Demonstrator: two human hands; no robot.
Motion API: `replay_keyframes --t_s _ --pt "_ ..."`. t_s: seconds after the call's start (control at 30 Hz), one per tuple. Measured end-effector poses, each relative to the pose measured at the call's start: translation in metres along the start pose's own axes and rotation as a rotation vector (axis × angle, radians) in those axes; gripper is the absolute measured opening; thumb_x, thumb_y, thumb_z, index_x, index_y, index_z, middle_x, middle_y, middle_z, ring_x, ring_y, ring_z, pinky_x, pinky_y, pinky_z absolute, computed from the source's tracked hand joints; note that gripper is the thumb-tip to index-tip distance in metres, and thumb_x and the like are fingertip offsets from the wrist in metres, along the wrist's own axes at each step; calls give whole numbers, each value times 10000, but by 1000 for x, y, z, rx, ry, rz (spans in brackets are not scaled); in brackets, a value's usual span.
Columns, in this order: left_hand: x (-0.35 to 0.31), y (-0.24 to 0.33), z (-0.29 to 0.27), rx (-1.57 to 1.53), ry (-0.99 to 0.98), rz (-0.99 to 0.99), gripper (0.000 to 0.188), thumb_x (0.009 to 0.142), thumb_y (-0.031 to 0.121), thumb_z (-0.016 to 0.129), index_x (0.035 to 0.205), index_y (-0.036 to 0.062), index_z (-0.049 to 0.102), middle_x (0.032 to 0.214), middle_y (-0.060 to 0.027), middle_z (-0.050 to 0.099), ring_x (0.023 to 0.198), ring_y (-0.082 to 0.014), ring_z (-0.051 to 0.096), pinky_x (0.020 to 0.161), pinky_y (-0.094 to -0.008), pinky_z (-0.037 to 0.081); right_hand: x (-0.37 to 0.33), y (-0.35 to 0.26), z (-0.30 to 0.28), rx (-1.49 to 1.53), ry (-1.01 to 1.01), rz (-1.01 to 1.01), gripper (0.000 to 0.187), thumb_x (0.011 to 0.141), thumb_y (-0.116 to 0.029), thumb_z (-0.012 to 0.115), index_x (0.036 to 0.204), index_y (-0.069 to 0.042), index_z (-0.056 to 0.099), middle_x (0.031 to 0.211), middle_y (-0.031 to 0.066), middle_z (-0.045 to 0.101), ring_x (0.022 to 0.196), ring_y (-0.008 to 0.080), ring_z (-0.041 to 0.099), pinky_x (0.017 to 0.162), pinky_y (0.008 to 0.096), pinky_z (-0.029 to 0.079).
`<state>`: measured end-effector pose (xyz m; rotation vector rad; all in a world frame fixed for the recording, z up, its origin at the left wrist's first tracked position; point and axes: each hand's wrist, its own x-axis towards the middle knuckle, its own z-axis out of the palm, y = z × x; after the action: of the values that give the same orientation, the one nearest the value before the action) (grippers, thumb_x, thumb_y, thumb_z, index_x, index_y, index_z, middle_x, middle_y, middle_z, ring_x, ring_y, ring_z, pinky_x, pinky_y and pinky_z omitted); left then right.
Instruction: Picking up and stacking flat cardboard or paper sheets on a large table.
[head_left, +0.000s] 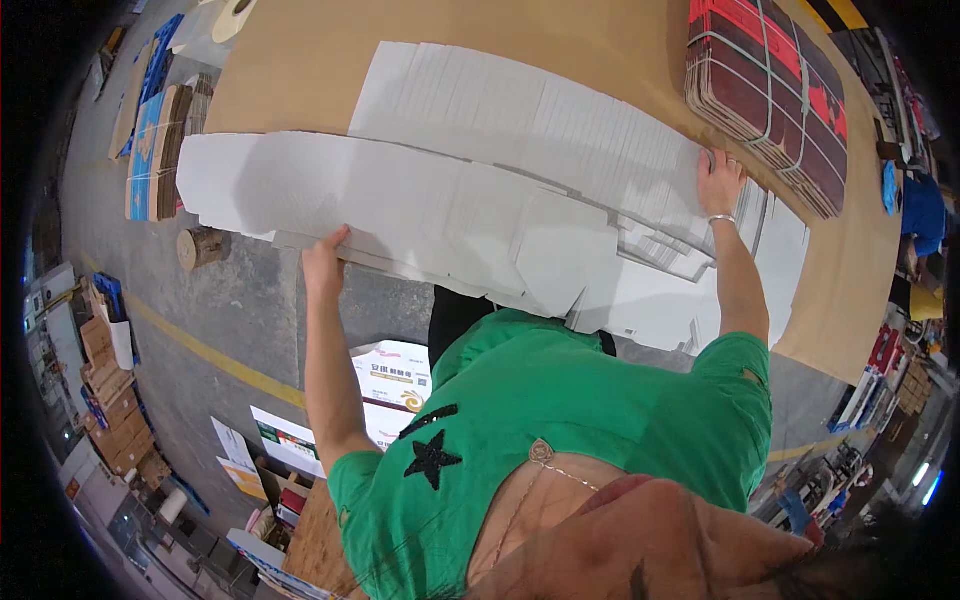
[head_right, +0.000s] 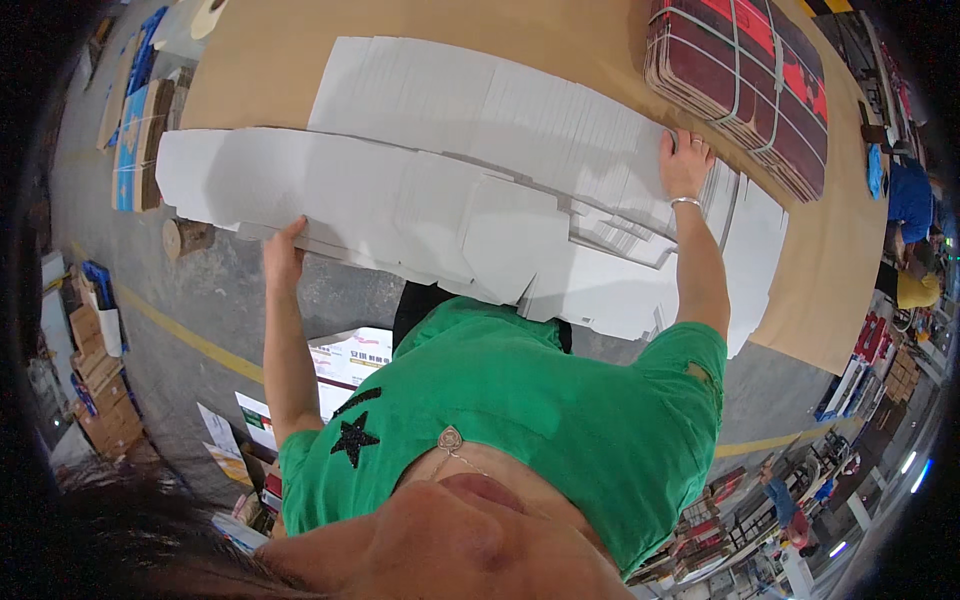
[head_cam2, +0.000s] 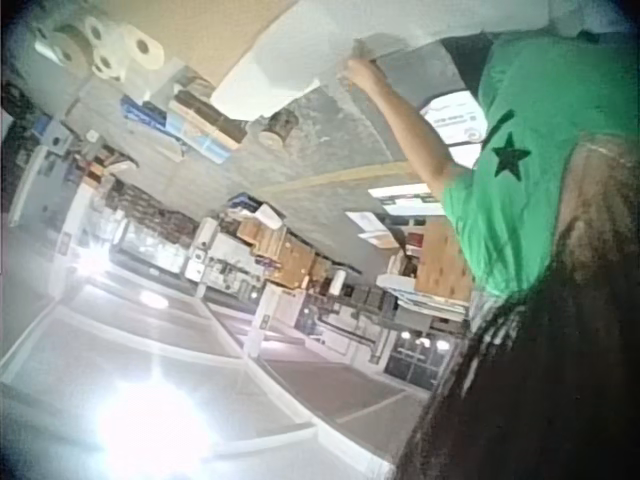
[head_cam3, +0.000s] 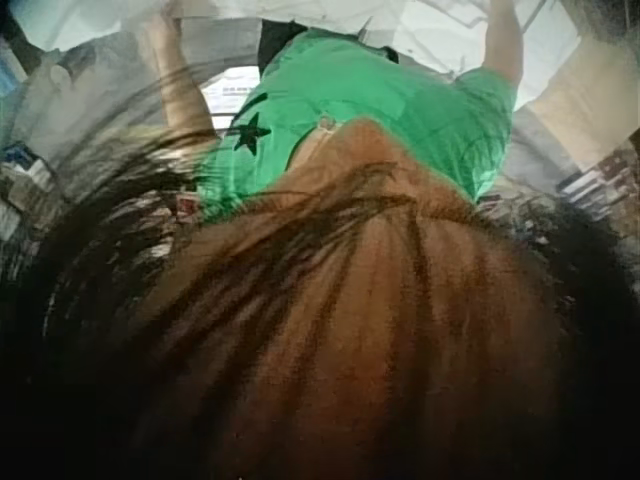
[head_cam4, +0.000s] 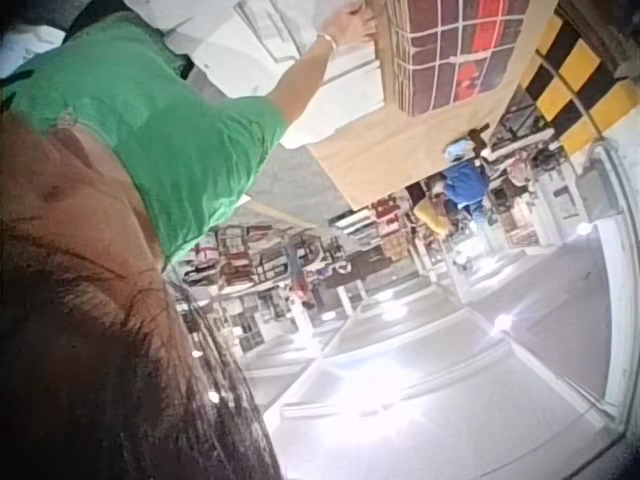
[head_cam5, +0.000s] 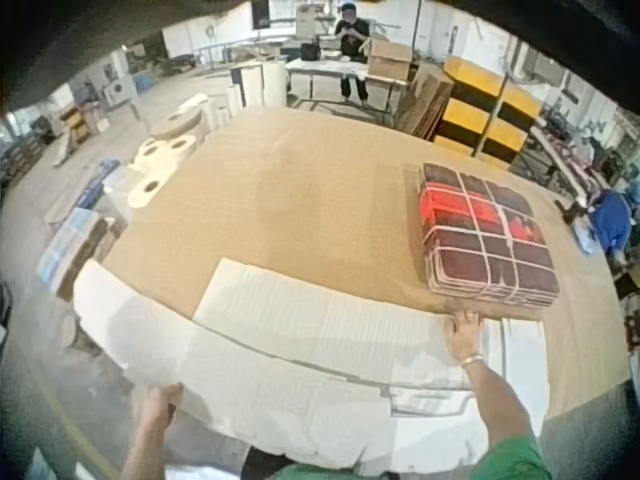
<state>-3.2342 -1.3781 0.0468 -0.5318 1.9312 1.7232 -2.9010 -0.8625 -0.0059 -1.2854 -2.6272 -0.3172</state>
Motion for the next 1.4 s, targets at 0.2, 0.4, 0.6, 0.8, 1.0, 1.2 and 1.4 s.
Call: replay_keyframes --t_s 0.2,0.4,0.6,0.8,1.0,1.2,1.4 --pt "-44 0 23 508 51 730 247 806 91 593 1007 -50 570 988 -109 605 911 -236 571 780 -327 437 0 8 4 -9 -13 26 332 848 -392 464 1009 -124 576 1055 121 560 1024 301 491 911 478 322" --pt "-14 3 18 172 18 165 299 798 86 610 1045 -70 546 1037 -122 584 947 -213 548 827 -311 414 5 5 5 -10 -56 47 362 859 -400 442 1033 -110 570 1086 138 550 1048 311 482 927 478 311" --pt "-11 -1 10 166 0 543 301 787 109 625 1004 -92 565 1001 -144 592 912 -215 555 794 -310 425 4 5 1 -25 -71 59 377 864 -407 430 1040 -103 566 1071 143 553 1032 315 486 922 480 312" --pt "-49 -2 40 356 170 838 209 806 104 590 895 -84 599 919 -143 624 868 -187 568 771 -324 432 -3 8 -1 6 -18 11 354 857 -401 454 1018 -106 565 1057 134 557 1008 312 491 893 482 333" --pt "-3 6 9 186 24 230 232 797 97 592 949 -77 586 908 -115 619 827 -193 570 743 -319 443 4 12 8 -59 -33 -58 344 854 -397 466 1011 -104 553 1002 141 583 976 318 508 867 483 352" --pt "-19 -12 22 300 125 517 230 766 114 605 928 -48 606 858 -81 632 774 -159 573 681 -295 446 24 -34 -8 -96 -148 -20 350 872 -358 458 1010 -53 561 959 175 592 895 356 544 824 470 389" --pt "-14 -4 13 -158 -51 307 266 748 84 613 979 -44 584 912 -81 626 813 -178 586 725 -317 467 36 -270 -39 1054 -331 -244 306 916 -250 440 1047 7 544 931 148 604 891 239 573 782 332 439"
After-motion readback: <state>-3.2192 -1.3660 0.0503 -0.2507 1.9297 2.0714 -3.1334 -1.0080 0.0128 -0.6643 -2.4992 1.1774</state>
